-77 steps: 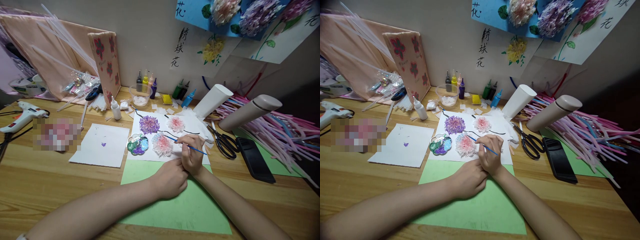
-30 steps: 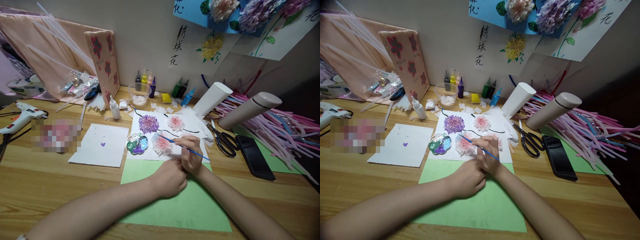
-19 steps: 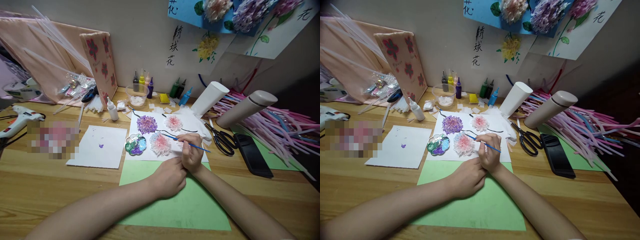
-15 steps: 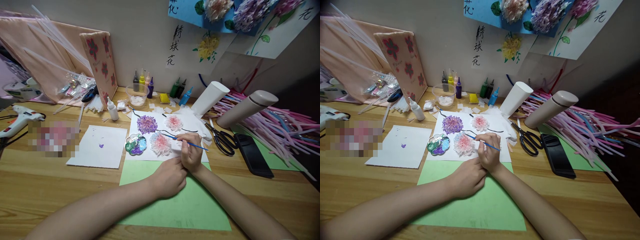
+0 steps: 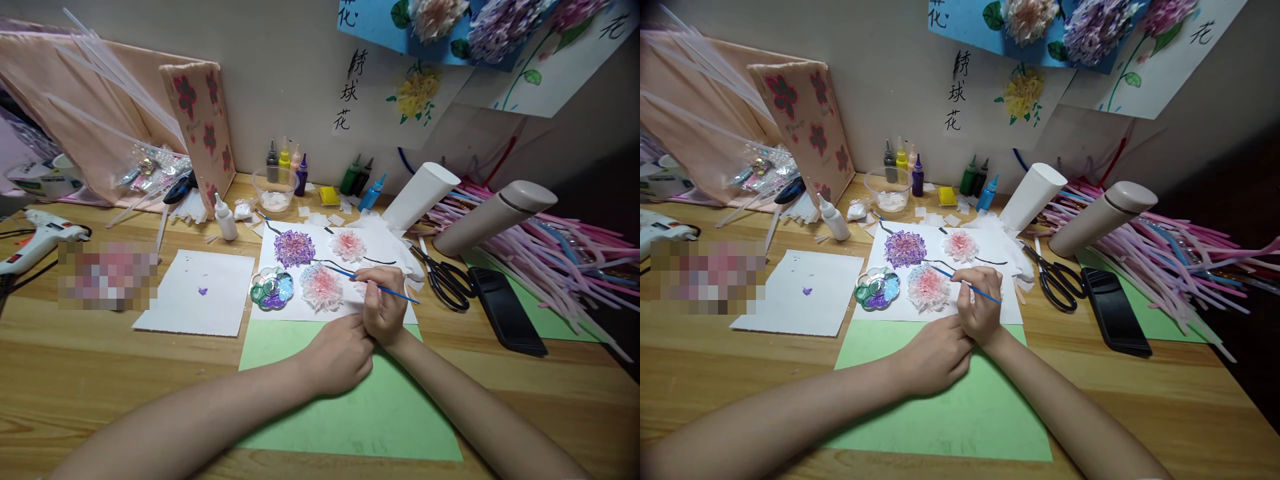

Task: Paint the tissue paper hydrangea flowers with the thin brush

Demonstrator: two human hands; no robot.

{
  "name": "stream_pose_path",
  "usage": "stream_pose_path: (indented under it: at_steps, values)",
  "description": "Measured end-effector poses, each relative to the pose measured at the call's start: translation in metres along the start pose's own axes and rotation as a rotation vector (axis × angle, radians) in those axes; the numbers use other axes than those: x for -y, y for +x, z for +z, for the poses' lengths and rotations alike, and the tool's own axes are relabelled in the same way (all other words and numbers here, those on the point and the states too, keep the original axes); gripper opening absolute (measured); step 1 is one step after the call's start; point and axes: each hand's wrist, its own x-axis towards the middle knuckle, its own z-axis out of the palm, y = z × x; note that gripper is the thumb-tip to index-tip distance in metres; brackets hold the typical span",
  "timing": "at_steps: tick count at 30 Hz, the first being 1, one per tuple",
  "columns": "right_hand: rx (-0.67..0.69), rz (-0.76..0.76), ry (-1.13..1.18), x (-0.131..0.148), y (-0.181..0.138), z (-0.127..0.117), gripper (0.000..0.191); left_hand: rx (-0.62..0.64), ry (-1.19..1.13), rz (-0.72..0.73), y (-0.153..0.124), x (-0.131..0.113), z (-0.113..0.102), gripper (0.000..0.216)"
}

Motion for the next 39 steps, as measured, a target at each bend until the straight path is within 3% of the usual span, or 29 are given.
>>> stream_pose_path:
  at_steps: [5, 13, 19, 33, 39]
  values:
    - [-0.057, -0.025, 0.044, -0.0026, -0.0027, -0.0008, 0.018, -0.017, -0.012, 0.003, 0.0001, -0.0002, -0.0007, 0.016]
    - [0.009, 0.019, 0.026, -0.0030, -0.0018, 0.0013, 0.017, 0.001, 0.000, 0.002, -0.0003, 0.0005, 0.0014, 0.018]
    - [-0.039, 0.003, 0.042, -0.0029, -0.0018, 0.0003, 0.016, 0.010, 0.001, 0.003, -0.0004, 0.0005, 0.0018, 0.018]
    - [0.017, -0.001, -0.032, -0.0010, -0.0008, -0.0004, 0.016, 0.046, -0.015, -0.013, 0.0006, -0.0002, -0.0010, 0.019]
    - [-0.096, -0.001, 0.029, -0.0009, -0.0010, 0.0000, 0.016, -0.011, 0.009, 0.035, -0.0010, 0.0004, 0.0000, 0.019]
